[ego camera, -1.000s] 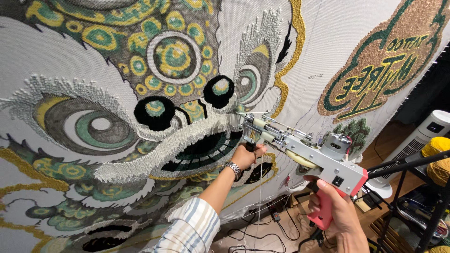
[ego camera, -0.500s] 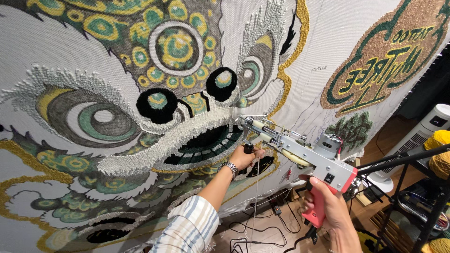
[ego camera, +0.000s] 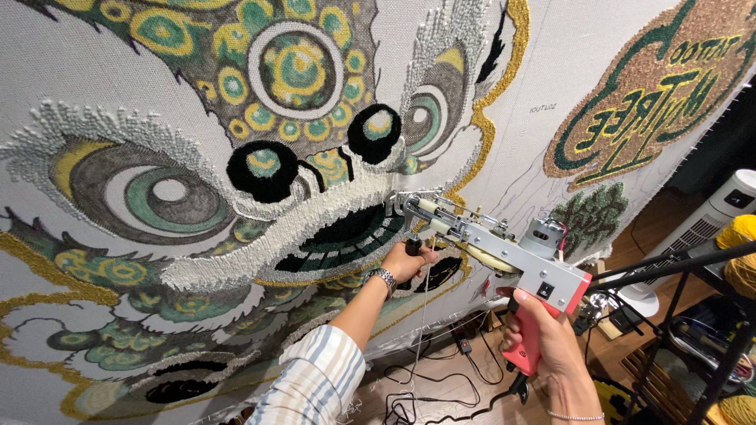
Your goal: The person uses a handheld tufting gun to apply yarn to a large canvas featuring a dragon design. They pause to retrieve a white yarn ball from a nearby cart, pull a length of yarn, and thread it into the gun's mechanism before resuming the tufting process.
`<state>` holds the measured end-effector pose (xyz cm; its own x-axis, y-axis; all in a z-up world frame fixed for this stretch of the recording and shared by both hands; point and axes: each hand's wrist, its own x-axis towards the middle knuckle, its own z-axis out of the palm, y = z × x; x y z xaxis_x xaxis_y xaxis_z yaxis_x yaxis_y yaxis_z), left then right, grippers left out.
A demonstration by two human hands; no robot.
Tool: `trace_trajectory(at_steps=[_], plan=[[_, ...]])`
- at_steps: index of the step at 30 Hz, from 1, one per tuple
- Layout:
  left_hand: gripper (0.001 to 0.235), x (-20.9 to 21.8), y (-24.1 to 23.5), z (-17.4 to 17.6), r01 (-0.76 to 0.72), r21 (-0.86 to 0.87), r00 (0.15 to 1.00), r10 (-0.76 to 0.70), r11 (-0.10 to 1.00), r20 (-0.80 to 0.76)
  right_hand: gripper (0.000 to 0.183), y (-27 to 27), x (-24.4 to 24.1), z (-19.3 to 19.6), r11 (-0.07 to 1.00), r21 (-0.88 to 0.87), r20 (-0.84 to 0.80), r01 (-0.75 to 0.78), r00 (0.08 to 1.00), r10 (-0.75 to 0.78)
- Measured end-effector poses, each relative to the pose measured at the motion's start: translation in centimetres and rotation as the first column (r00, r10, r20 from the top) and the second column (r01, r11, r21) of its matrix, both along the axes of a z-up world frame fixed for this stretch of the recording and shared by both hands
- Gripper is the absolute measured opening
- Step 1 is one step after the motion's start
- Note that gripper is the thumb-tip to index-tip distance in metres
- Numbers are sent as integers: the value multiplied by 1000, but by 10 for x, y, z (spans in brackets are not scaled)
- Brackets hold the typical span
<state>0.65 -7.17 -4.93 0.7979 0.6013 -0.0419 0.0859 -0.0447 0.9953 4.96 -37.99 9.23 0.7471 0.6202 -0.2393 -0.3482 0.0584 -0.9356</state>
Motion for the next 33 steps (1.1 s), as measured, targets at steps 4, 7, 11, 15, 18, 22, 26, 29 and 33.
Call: trace_trajectory(at_steps=[4,7,11,15,18,22,26,29,33], plan=[[21,2,2,-3,32,-55,997,-28,998,71,41,3,2,0,1000,1,12,3,1000,-3],[20,3,5,-4,16,-57,998,-13,998,59,42,5,2,0,1000,-19,30,21,999,-20],[24,2,9,-3,26,-28,999,-25,999,47,41,10,2,1,1000,-14,66,14,998,-14],[24,-3,11,6,1,22,999,-2,1000,39,38,17,0,4,998,-54,68,35,997,-31],[24,-10,13,14,-43,-45,999,43,998,7,34,28,-5,3,999,27,130,21,991,-24],[32,-8,33,15,-83,-29,996,84,996,20,27,45,-22,4,997,70,178,13,984,-26],[39,-12,54,18,-156,-29,988,156,987,-2,25,65,-36,2,1000,27,272,7,962,-14],[40,-19,58,26,-202,-13,979,201,979,-25,24,73,-42,-3,1000,6,303,24,953,-24],[40,-22,57,34,-224,-11,975,224,975,-6,23,78,-43,-7,999,15,327,33,944,-37]])
